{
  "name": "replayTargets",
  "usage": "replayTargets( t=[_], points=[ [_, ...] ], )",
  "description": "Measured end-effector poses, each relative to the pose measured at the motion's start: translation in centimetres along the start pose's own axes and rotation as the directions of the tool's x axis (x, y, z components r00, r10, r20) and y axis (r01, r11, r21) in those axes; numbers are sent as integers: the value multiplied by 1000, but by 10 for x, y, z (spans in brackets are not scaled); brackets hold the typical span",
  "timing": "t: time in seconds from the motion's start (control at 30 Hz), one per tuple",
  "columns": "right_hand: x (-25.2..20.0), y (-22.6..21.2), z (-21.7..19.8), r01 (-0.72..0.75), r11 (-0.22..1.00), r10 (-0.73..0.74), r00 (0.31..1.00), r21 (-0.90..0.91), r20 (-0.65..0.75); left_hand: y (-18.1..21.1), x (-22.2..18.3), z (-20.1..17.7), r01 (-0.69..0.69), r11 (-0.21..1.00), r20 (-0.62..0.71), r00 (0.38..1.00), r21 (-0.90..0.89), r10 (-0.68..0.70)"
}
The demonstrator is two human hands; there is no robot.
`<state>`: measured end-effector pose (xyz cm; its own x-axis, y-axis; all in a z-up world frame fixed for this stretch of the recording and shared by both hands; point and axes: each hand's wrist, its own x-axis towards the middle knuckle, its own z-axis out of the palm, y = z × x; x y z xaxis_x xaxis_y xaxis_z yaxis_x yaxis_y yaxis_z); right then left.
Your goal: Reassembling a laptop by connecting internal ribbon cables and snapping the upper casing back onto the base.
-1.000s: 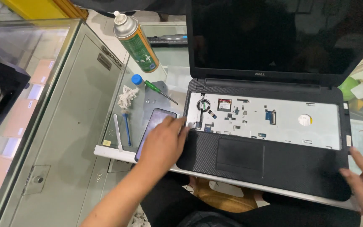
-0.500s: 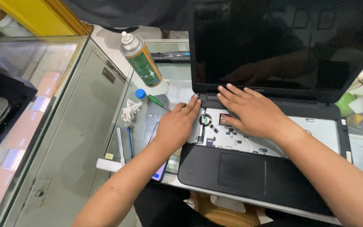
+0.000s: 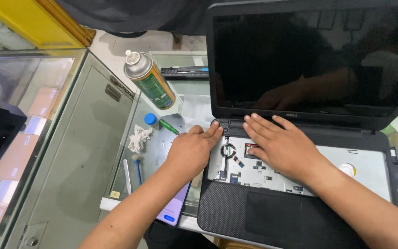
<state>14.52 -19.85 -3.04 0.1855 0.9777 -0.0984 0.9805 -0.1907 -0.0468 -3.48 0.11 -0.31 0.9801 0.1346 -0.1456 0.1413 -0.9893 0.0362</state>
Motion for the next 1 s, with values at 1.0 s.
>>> replayTargets(
  t=[1.0],
  points=[
    [-6,-14,-2,7,991,-12,999,-132,-38,98,-175,81,-53,973,-321,947,-223,-22]
  ],
)
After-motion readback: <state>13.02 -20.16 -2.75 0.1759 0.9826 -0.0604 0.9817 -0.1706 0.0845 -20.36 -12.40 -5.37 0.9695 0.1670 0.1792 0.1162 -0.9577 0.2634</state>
